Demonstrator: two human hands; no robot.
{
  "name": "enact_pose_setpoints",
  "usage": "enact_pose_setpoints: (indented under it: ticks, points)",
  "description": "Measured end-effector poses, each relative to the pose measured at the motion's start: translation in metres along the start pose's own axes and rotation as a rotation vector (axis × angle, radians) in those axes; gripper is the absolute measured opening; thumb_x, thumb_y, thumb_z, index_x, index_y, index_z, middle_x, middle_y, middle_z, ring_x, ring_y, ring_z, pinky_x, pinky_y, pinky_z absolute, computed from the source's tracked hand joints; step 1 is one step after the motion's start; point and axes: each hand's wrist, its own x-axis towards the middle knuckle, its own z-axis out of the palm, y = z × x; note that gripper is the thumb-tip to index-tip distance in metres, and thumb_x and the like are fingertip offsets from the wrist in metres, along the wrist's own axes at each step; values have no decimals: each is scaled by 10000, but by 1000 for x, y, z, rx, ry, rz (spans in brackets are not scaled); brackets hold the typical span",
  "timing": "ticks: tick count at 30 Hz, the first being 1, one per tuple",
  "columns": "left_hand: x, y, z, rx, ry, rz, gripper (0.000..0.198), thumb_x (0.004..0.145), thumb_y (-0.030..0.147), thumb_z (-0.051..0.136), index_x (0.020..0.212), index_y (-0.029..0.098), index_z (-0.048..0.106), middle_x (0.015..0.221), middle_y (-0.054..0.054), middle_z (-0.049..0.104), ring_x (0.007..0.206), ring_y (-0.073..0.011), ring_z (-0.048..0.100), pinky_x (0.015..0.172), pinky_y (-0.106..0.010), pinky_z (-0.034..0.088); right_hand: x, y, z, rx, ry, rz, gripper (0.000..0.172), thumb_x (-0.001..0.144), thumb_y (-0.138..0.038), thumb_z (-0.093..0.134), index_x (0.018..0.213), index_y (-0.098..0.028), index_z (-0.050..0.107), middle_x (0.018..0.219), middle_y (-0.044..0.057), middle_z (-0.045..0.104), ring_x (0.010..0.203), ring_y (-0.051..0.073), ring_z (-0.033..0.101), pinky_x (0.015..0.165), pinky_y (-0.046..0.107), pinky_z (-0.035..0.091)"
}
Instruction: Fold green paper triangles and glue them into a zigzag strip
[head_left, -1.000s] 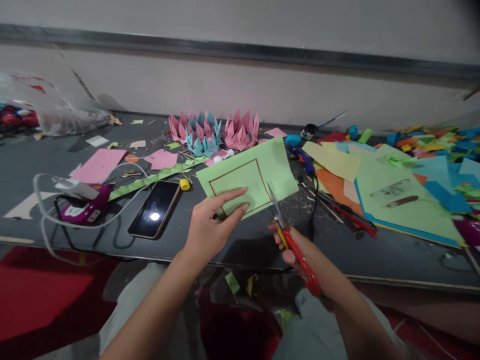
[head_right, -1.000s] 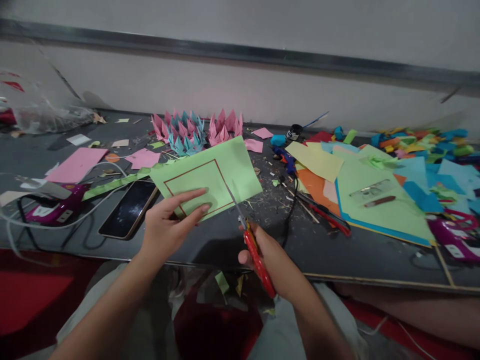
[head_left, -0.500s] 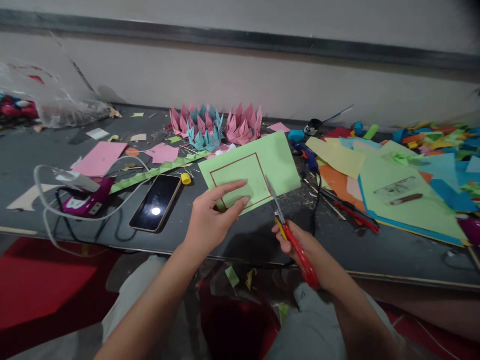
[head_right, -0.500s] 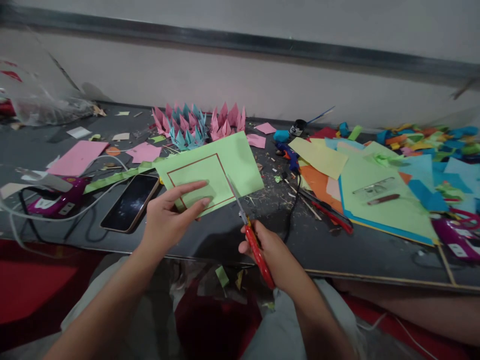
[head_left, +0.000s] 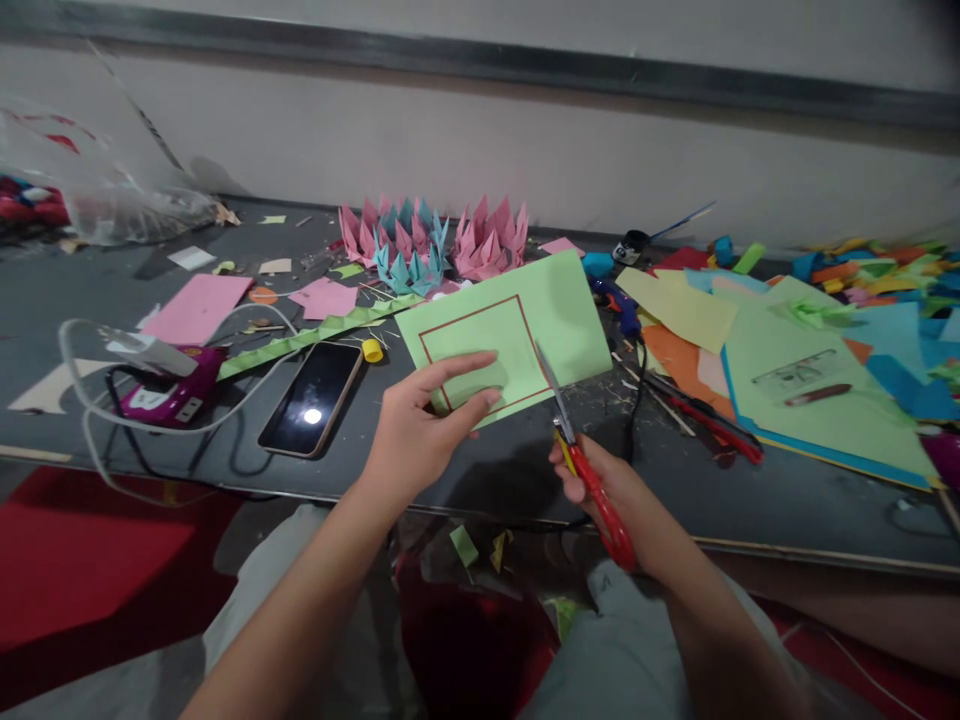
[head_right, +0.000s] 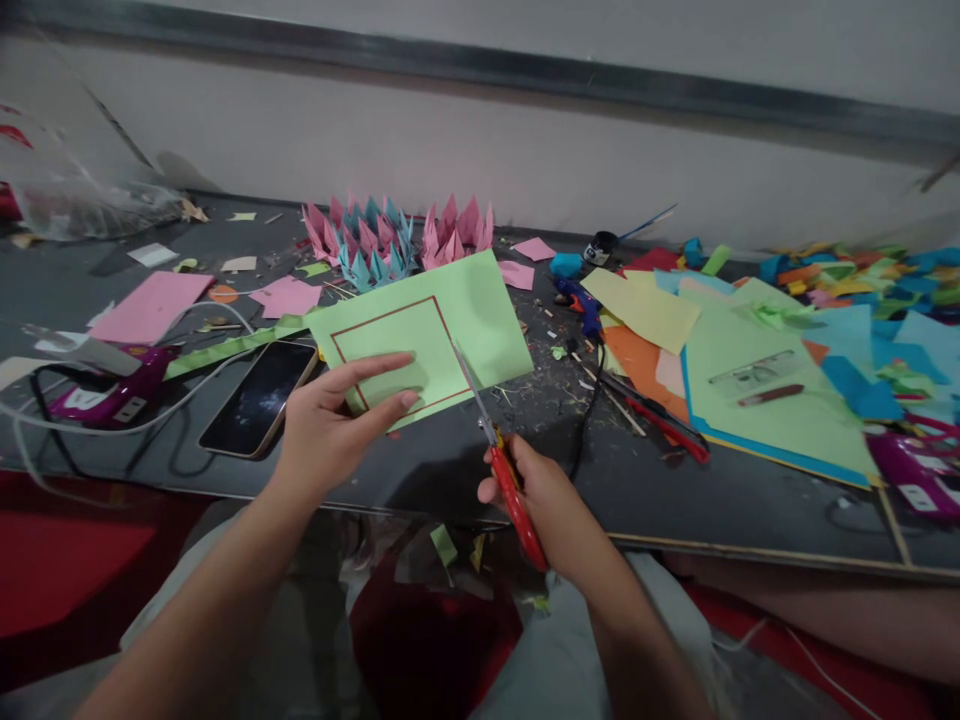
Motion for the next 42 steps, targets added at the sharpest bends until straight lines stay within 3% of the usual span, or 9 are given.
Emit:
enact_pose_setpoints:
  ticks: [5, 11, 21, 29, 37, 42]
  points:
    - [0, 1, 0, -6, 3, 6, 251, 689, 242, 689, 937, 207, 695, 844, 3, 688, 412, -23, 458, 424, -143, 536, -1, -3, 1, -40, 4, -42, 139, 658, -260, 549, 792, -233, 523, 514, -59, 541, 488, 117, 483, 491, 229, 333]
    - [-1, 0, 0, -29, -18, 5, 252, 691, 238, 691, 943, 216, 695, 833, 6, 687, 417, -32, 478, 426, -159, 548, -11, -14, 4, -47, -18, -89, 169, 695, -343, 534, 813, -222, 537, 583, -26, 591, 528, 134, 517, 492, 239, 349]
    - [-2, 1, 0, -39, -56, -1, 242, 693, 215, 689, 934, 228, 695, 802, 14, 685, 420, -36, 481, 387, -140, 517, -2, -4, 2, -103, 8, -118, 168, 654, -224, 539, 821, -229, 530, 585, -48, 573, 541, 129, 524, 518, 243, 353]
    - [-3, 0, 1, -51, -85, -3, 240, 699, 235, 687, 939, 226, 694, 826, 7, 684, 446, -47, 515, 435, -166, 553, -3, -3, 2, -47, -10, -107, 162, 649, -240, 556, 809, -228, 529, 567, -48, 576, 558, 136, 530, 528, 246, 351]
    - [-5, -1, 4, -64, -113, -21, 251, 703, 241, 687, 953, 227, 691, 865, 6, 681, 474, -49, 532, 438, -155, 548, -3, -7, 7, 120, -8, 22, 226, 734, -424, 491, 752, -203, 534, 561, -17, 577, 466, 109, 457, 453, 239, 293]
    - [-5, 2, 4, -64, -167, -51, 239, 708, 233, 682, 946, 214, 690, 843, 11, 682, 454, -31, 501, 428, -136, 529, -4, -8, 7, 81, 6, -55, 222, 716, -412, 515, 802, -208, 530, 570, -31, 562, 501, 120, 484, 474, 234, 314]
